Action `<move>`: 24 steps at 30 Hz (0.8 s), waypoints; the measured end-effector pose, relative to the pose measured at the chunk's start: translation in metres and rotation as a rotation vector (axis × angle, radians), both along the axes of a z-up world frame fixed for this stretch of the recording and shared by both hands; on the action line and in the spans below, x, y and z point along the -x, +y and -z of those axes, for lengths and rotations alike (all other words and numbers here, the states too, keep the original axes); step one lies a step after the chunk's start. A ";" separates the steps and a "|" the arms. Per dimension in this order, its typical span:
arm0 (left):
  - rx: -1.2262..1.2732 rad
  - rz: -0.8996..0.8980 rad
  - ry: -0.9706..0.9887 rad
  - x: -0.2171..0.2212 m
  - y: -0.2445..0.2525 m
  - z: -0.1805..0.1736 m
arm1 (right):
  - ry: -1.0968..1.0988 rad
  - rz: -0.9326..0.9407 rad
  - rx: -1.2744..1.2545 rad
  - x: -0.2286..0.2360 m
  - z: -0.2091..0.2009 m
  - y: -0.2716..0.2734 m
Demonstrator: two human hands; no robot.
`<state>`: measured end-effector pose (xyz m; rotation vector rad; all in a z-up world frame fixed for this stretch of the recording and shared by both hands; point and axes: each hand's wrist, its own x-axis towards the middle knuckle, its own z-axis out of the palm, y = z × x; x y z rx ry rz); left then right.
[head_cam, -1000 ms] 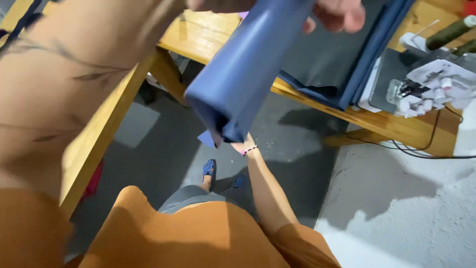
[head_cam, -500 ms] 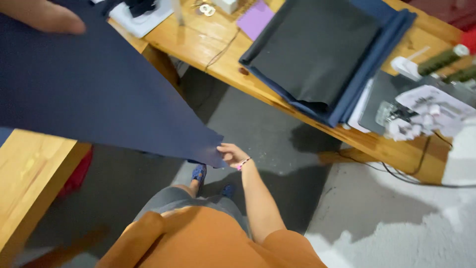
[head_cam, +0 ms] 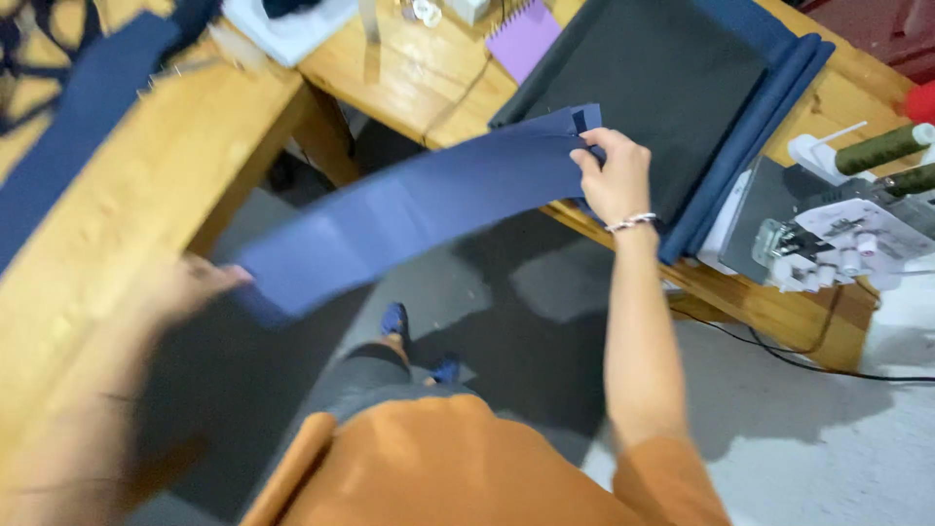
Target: Folding and pinning a long strip of blue fabric on a wooden workbench.
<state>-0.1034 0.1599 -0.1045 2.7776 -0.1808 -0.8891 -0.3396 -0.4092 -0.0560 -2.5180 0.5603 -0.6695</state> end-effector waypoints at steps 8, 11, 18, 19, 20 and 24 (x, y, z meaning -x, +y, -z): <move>0.319 -0.155 0.306 0.072 -0.014 0.191 | -0.102 -0.272 0.170 -0.036 -0.138 0.076; 0.535 -0.442 0.645 0.081 -0.043 0.194 | -0.084 -0.321 0.235 -0.051 -0.164 0.091; 0.345 0.191 0.627 0.014 -0.109 0.179 | -0.040 -0.438 0.354 -0.080 -0.213 0.112; 0.571 0.332 0.329 0.000 -0.126 0.169 | -0.027 -0.505 0.367 -0.083 -0.222 0.116; 0.785 0.462 0.020 -0.012 -0.141 0.159 | -0.013 -0.571 0.376 -0.086 -0.229 0.121; 1.182 0.575 -0.032 -0.020 -0.224 -0.033 | 0.053 -0.585 0.446 -0.097 -0.239 0.129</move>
